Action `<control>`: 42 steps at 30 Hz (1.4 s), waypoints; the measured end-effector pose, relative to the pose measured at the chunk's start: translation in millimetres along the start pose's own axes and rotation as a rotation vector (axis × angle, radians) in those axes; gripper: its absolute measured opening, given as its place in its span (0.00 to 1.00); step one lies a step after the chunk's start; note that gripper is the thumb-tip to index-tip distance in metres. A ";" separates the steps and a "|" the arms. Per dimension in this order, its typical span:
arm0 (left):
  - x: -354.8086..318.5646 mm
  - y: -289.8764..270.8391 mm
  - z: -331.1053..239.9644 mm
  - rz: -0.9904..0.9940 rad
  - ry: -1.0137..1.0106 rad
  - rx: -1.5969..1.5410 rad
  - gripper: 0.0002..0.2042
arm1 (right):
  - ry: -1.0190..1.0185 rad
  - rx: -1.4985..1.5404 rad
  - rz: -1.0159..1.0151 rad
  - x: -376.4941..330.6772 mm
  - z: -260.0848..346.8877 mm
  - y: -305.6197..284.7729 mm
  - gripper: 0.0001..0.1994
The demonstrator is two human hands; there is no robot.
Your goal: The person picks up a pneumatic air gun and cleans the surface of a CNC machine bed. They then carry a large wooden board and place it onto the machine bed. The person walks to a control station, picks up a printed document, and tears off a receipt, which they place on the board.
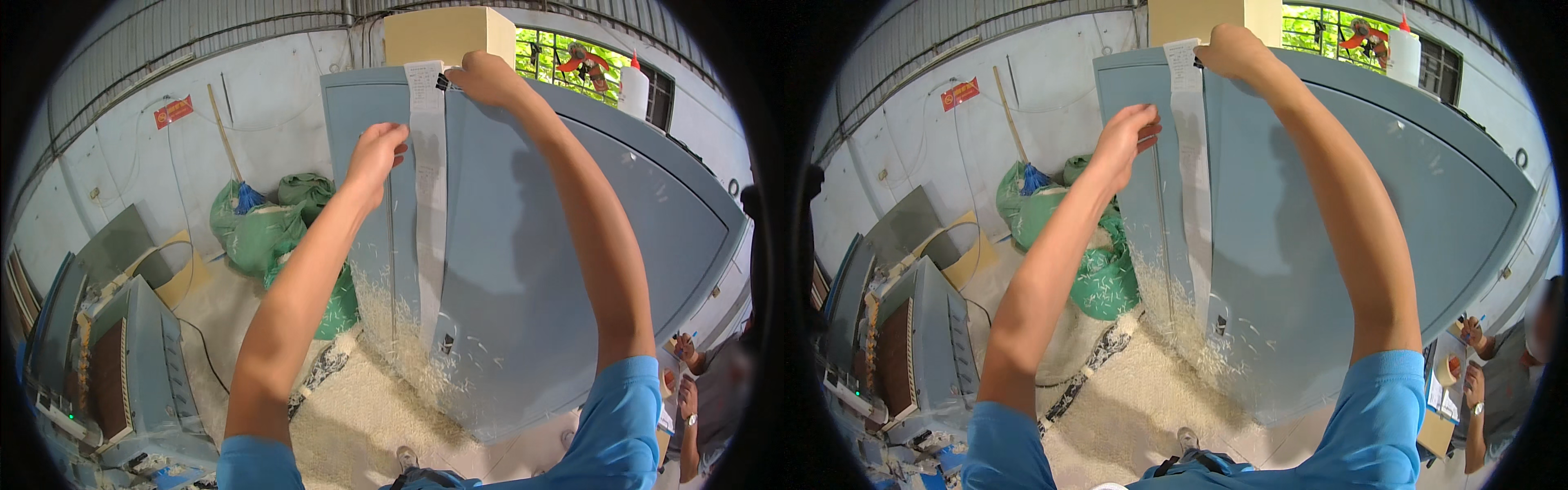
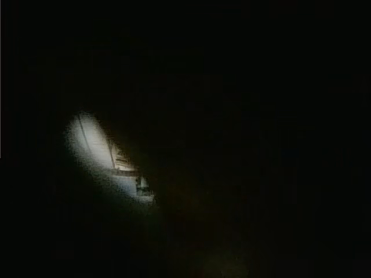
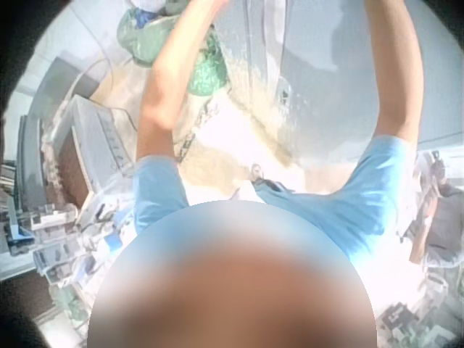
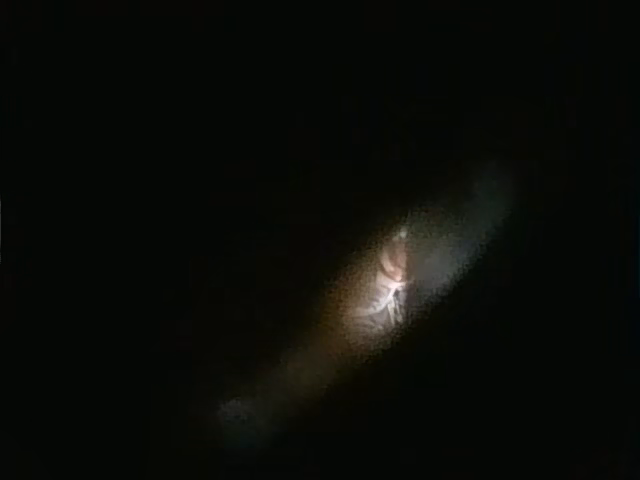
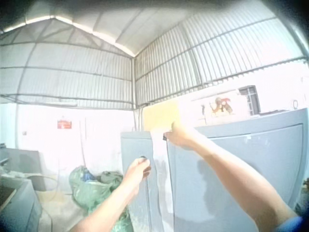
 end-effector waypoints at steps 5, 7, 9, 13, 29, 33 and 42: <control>110.3 15.8 19.7 -0.050 -0.067 0.048 0.22 | 0.037 -0.138 -0.066 28.0 -8.0 11.1 0.18; 132.6 24.9 27.8 0.033 -0.069 -0.019 0.21 | 0.069 -0.115 0.051 33.4 -11.7 21.5 0.15; 142.5 29.4 39.3 0.065 -0.110 -0.074 0.22 | 0.082 -0.127 0.078 36.9 -15.1 22.8 0.14; 143.2 29.4 49.1 0.092 -0.147 -0.225 0.22 | 0.080 -0.035 0.159 39.9 -18.5 30.3 0.16; 134.5 50.4 44.3 0.194 -0.228 -0.755 0.14 | 0.245 0.368 0.241 32.2 -24.5 37.0 0.17; 136.3 50.5 49.3 0.167 -0.216 -0.728 0.16 | 0.211 0.499 0.200 35.9 -28.2 41.7 0.16; 124.3 32.4 81.9 0.029 -0.244 -0.804 0.15 | 0.261 0.505 0.161 39.8 -25.7 42.4 0.20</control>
Point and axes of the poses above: each hand's wrist, its own x-axis towards the middle knuckle, its own y-axis out of the palm, z = x × y, the point moved 8 cm from there along x, towards the middle knuckle
